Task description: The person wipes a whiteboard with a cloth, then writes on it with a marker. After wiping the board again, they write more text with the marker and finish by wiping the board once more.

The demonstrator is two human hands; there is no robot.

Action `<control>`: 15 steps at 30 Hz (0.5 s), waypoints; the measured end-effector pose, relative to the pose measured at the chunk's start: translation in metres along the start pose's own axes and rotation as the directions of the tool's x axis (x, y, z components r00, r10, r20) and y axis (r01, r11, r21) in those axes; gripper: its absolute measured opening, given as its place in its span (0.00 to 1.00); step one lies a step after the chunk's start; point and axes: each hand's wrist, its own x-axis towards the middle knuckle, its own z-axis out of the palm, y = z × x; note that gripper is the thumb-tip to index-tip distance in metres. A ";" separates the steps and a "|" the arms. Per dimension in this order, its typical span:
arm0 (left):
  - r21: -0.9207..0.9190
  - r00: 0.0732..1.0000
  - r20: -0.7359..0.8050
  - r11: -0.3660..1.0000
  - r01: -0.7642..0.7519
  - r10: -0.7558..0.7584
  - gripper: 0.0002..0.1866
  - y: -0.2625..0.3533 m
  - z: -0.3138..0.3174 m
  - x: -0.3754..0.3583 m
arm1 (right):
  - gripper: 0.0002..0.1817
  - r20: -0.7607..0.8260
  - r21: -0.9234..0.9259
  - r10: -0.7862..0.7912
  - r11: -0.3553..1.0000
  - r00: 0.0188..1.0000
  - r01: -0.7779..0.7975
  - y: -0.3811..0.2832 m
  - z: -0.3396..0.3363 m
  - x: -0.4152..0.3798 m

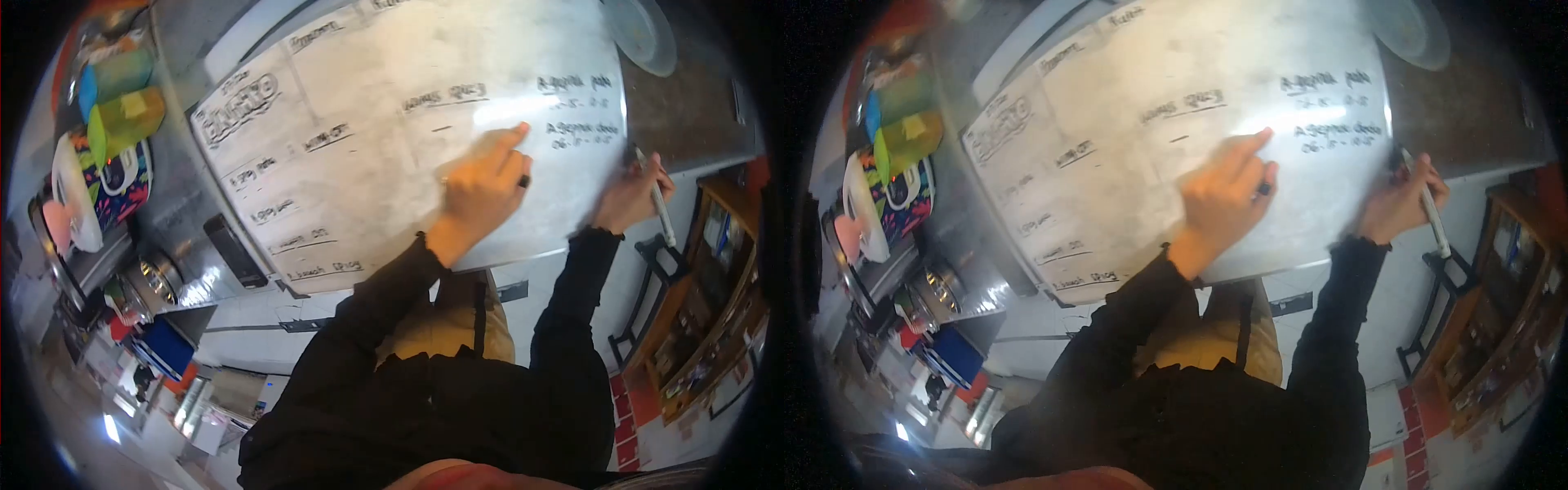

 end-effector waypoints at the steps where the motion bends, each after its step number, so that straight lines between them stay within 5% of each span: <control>1: -0.052 1.000 0.018 0.999 0.017 -0.016 0.10 0.000 -0.001 -0.001 | 0.12 0.018 0.010 0.006 1.000 1.000 -0.006 0.000 -0.001 0.001; 8: -0.480 0.995 0.050 0.872 0.097 -0.084 0.09 -0.009 -0.056 -0.013 | 0.14 -0.014 -0.202 -0.081 0.976 0.997 0.076 -0.006 0.007 -0.008; 11: -0.537 0.978 0.174 0.821 0.195 -0.119 0.12 -0.018 -0.110 -0.046 | 0.14 0.040 -0.211 -0.128 0.968 0.991 0.134 -0.015 0.014 -0.020; 15: -0.498 0.971 0.087 0.834 0.236 -0.222 0.16 -0.061 -0.174 -0.105 | 0.13 0.137 -0.215 -0.214 0.947 0.967 0.240 -0.040 0.035 -0.066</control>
